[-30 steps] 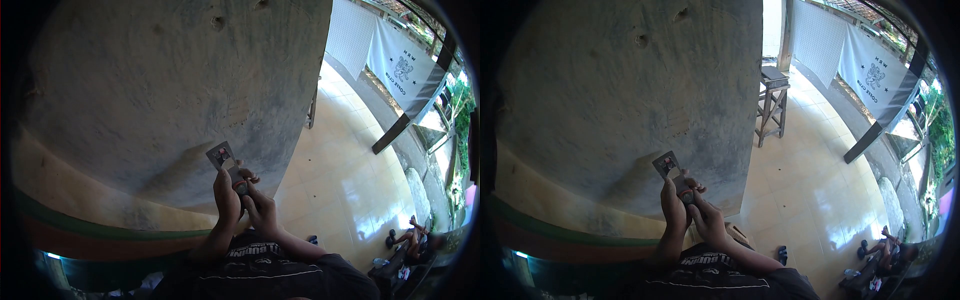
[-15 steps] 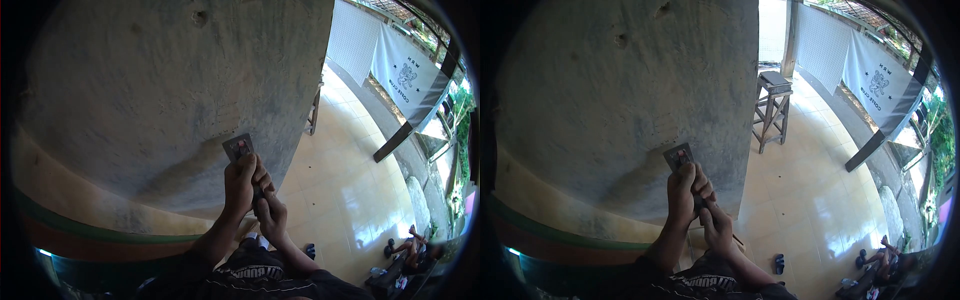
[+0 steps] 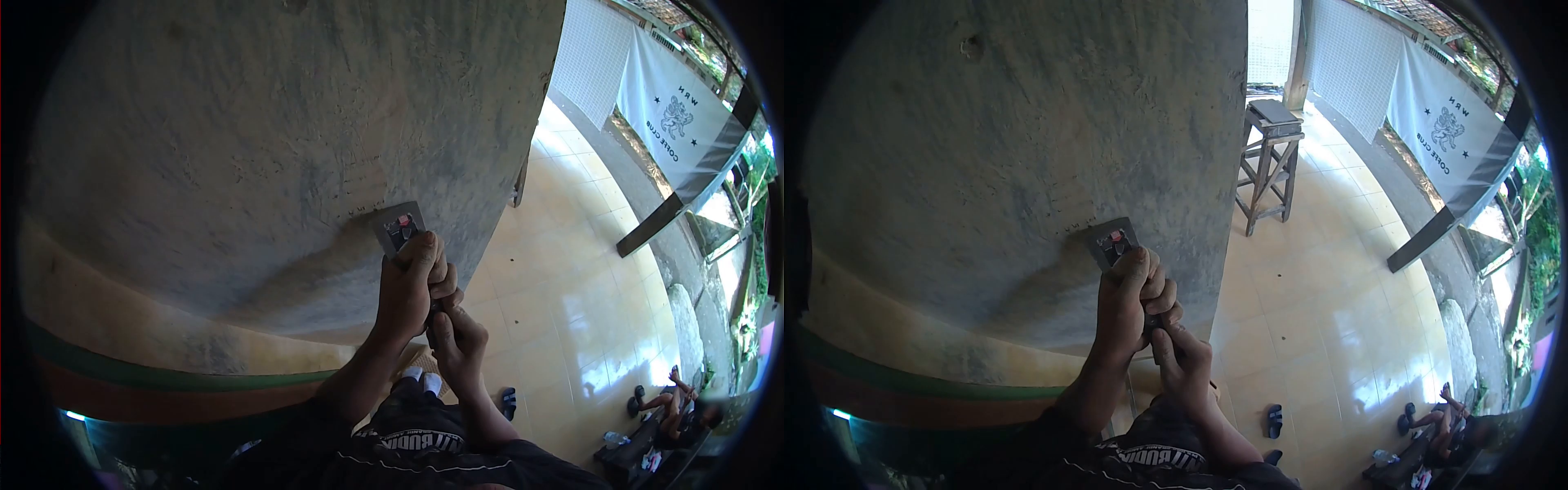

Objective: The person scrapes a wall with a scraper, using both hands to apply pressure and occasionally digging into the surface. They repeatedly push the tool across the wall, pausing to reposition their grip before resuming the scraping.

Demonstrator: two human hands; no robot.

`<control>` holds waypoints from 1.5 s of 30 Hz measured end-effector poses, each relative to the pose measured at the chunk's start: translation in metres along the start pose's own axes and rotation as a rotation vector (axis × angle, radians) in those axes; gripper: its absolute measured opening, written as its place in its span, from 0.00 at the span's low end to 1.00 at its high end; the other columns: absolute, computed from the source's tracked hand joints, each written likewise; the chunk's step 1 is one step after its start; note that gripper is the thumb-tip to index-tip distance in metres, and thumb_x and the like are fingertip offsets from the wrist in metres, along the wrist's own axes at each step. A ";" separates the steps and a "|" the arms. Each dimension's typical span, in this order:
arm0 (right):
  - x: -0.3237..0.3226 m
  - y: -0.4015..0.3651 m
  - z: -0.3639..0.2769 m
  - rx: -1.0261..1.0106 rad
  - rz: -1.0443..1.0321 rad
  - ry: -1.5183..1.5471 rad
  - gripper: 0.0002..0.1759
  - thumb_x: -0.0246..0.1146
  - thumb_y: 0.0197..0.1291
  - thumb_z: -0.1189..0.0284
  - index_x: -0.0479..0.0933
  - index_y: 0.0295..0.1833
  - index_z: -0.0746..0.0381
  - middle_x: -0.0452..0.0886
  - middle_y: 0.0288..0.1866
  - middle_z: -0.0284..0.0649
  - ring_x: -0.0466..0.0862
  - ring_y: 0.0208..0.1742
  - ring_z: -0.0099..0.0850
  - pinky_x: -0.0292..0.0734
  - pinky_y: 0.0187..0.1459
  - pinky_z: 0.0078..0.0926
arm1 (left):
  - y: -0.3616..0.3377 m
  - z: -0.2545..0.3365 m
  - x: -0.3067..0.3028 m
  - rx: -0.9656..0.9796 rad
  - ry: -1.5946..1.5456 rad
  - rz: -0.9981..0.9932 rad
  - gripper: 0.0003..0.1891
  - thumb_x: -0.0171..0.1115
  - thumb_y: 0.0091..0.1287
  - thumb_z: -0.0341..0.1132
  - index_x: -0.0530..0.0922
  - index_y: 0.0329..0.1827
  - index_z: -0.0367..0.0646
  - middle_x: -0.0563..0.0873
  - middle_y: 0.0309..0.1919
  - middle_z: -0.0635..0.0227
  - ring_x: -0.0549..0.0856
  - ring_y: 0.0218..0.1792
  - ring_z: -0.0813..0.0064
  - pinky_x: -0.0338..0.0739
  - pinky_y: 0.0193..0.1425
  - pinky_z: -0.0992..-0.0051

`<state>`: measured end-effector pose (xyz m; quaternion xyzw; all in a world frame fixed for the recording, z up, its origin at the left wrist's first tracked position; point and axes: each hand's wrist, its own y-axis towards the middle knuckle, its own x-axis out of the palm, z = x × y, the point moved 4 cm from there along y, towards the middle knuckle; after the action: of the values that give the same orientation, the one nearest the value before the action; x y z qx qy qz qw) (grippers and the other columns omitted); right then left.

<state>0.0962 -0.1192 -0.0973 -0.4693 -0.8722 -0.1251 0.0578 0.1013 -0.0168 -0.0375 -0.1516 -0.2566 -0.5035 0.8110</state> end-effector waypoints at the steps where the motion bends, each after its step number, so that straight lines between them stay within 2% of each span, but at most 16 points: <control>1: 0.001 0.003 -0.002 -0.057 0.015 -0.051 0.13 0.50 0.69 0.74 0.73 0.44 0.76 0.71 0.22 0.30 0.66 0.21 0.14 0.59 0.22 0.14 | 0.003 0.002 0.001 0.006 0.004 -0.006 0.17 0.48 0.73 0.46 0.64 0.27 0.48 0.57 0.15 0.78 0.60 0.16 0.83 0.65 0.19 0.76; 3: 0.004 0.005 -0.005 -0.156 0.044 -0.151 0.12 0.50 0.67 0.78 0.73 0.48 0.77 0.72 0.24 0.30 0.68 0.23 0.14 0.61 0.24 0.14 | 0.007 0.006 0.003 -0.013 -0.023 -0.045 0.17 0.48 0.73 0.45 0.64 0.27 0.48 0.57 0.15 0.78 0.59 0.15 0.84 0.65 0.18 0.76; 7: 0.005 0.014 -0.013 -0.113 0.011 -0.119 0.13 0.51 0.67 0.78 0.73 0.50 0.77 0.73 0.24 0.31 0.69 0.25 0.14 0.63 0.25 0.13 | 0.011 0.019 0.011 0.025 -0.025 -0.077 0.17 0.47 0.73 0.45 0.64 0.26 0.48 0.57 0.15 0.78 0.59 0.14 0.84 0.64 0.17 0.76; 10: 0.012 -0.006 -0.003 -0.119 0.008 -0.173 0.16 0.50 0.66 0.79 0.71 0.55 0.77 0.73 0.24 0.32 0.70 0.26 0.15 0.65 0.27 0.15 | -0.002 0.008 -0.009 -0.013 0.003 -0.001 0.17 0.50 0.72 0.45 0.63 0.25 0.48 0.57 0.15 0.78 0.60 0.14 0.83 0.65 0.16 0.76; 11: 0.018 -0.005 -0.003 -0.192 0.011 -0.229 0.17 0.50 0.66 0.79 0.69 0.58 0.77 0.73 0.24 0.32 0.69 0.26 0.14 0.66 0.27 0.15 | 0.004 0.011 -0.010 -0.005 0.012 -0.010 0.17 0.50 0.72 0.45 0.63 0.25 0.48 0.57 0.15 0.78 0.60 0.14 0.83 0.65 0.16 0.76; 13: 0.019 0.004 -0.009 -0.151 -0.024 -0.195 0.18 0.49 0.67 0.78 0.68 0.60 0.76 0.73 0.24 0.32 0.70 0.25 0.15 0.66 0.27 0.15 | 0.003 0.022 -0.003 0.025 0.026 -0.021 0.17 0.50 0.72 0.44 0.64 0.26 0.47 0.57 0.15 0.78 0.60 0.15 0.83 0.66 0.16 0.76; 14: 0.018 0.007 -0.015 -0.150 -0.024 -0.198 0.18 0.49 0.67 0.78 0.68 0.60 0.76 0.73 0.24 0.32 0.70 0.25 0.15 0.66 0.27 0.15 | 0.005 0.030 0.003 0.071 0.050 -0.031 0.17 0.50 0.72 0.43 0.63 0.25 0.47 0.57 0.15 0.78 0.61 0.15 0.83 0.67 0.16 0.75; 16: 0.018 0.012 -0.024 -0.082 -0.025 -0.148 0.19 0.55 0.64 0.78 0.71 0.60 0.71 0.76 0.22 0.41 0.75 0.23 0.19 0.70 0.27 0.20 | 0.004 0.036 0.008 0.083 0.048 -0.045 0.17 0.49 0.72 0.43 0.63 0.25 0.47 0.57 0.15 0.78 0.61 0.15 0.83 0.67 0.16 0.75; 20: 0.020 0.000 -0.031 -0.085 -0.046 -0.152 0.20 0.54 0.66 0.77 0.69 0.62 0.70 0.73 0.20 0.37 0.71 0.22 0.17 0.67 0.25 0.19 | -0.005 0.031 0.001 0.038 0.023 0.010 0.16 0.48 0.73 0.43 0.64 0.26 0.47 0.57 0.15 0.79 0.61 0.15 0.84 0.68 0.16 0.76; 23: 0.023 0.005 -0.043 -0.100 -0.020 -0.137 0.21 0.53 0.66 0.77 0.67 0.63 0.70 0.71 0.18 0.36 0.69 0.21 0.17 0.66 0.24 0.18 | 0.003 0.044 0.009 0.106 0.032 -0.073 0.16 0.47 0.73 0.42 0.64 0.27 0.47 0.57 0.16 0.79 0.61 0.15 0.84 0.69 0.16 0.76; 27: 0.023 0.010 -0.058 -0.079 -0.106 -0.226 0.22 0.52 0.66 0.78 0.65 0.65 0.68 0.72 0.20 0.38 0.71 0.23 0.17 0.68 0.26 0.19 | 0.004 0.057 0.020 0.106 -0.015 -0.135 0.15 0.47 0.73 0.42 0.64 0.27 0.47 0.58 0.15 0.79 0.61 0.15 0.85 0.70 0.15 0.76; 30: 0.027 0.001 -0.054 -0.087 -0.097 -0.208 0.23 0.53 0.66 0.77 0.64 0.66 0.68 0.73 0.21 0.40 0.72 0.23 0.18 0.68 0.26 0.21 | -0.004 0.051 0.009 0.049 -0.010 -0.077 0.15 0.47 0.73 0.42 0.64 0.27 0.47 0.58 0.15 0.79 0.62 0.15 0.84 0.71 0.15 0.75; 36: 0.033 -0.001 -0.062 0.057 -0.085 -0.233 0.23 0.53 0.66 0.77 0.64 0.66 0.69 0.77 0.24 0.43 0.75 0.25 0.20 0.70 0.28 0.21 | -0.001 0.056 0.011 0.019 -0.019 -0.061 0.15 0.47 0.73 0.42 0.64 0.27 0.47 0.58 0.15 0.78 0.61 0.15 0.84 0.71 0.16 0.74; 38: 0.035 -0.003 -0.062 -0.071 -0.081 -0.256 0.22 0.49 0.69 0.74 0.62 0.63 0.79 0.73 0.23 0.34 0.72 0.24 0.17 0.68 0.26 0.17 | -0.004 0.058 0.012 0.019 -0.013 -0.080 0.15 0.47 0.73 0.42 0.64 0.26 0.47 0.58 0.15 0.78 0.61 0.15 0.84 0.71 0.17 0.75; 42: 0.039 0.003 -0.056 -0.107 -0.087 -0.250 0.23 0.49 0.69 0.74 0.62 0.63 0.79 0.73 0.23 0.34 0.72 0.24 0.17 0.68 0.26 0.17 | 0.000 0.060 0.008 0.011 0.008 -0.086 0.15 0.48 0.73 0.42 0.64 0.27 0.47 0.58 0.15 0.79 0.61 0.14 0.85 0.70 0.17 0.75; 45: 0.040 0.011 -0.068 -0.216 -0.036 -0.246 0.22 0.49 0.68 0.76 0.62 0.63 0.79 0.73 0.22 0.34 0.72 0.23 0.17 0.68 0.26 0.17 | 0.008 0.074 0.022 0.031 -0.004 -0.136 0.15 0.48 0.73 0.42 0.65 0.27 0.47 0.58 0.15 0.79 0.61 0.14 0.85 0.70 0.17 0.75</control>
<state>0.0821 -0.0999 -0.0218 -0.4691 -0.8623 -0.1609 -0.1025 0.0966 0.0074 0.0363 -0.1222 -0.2759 -0.5529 0.7767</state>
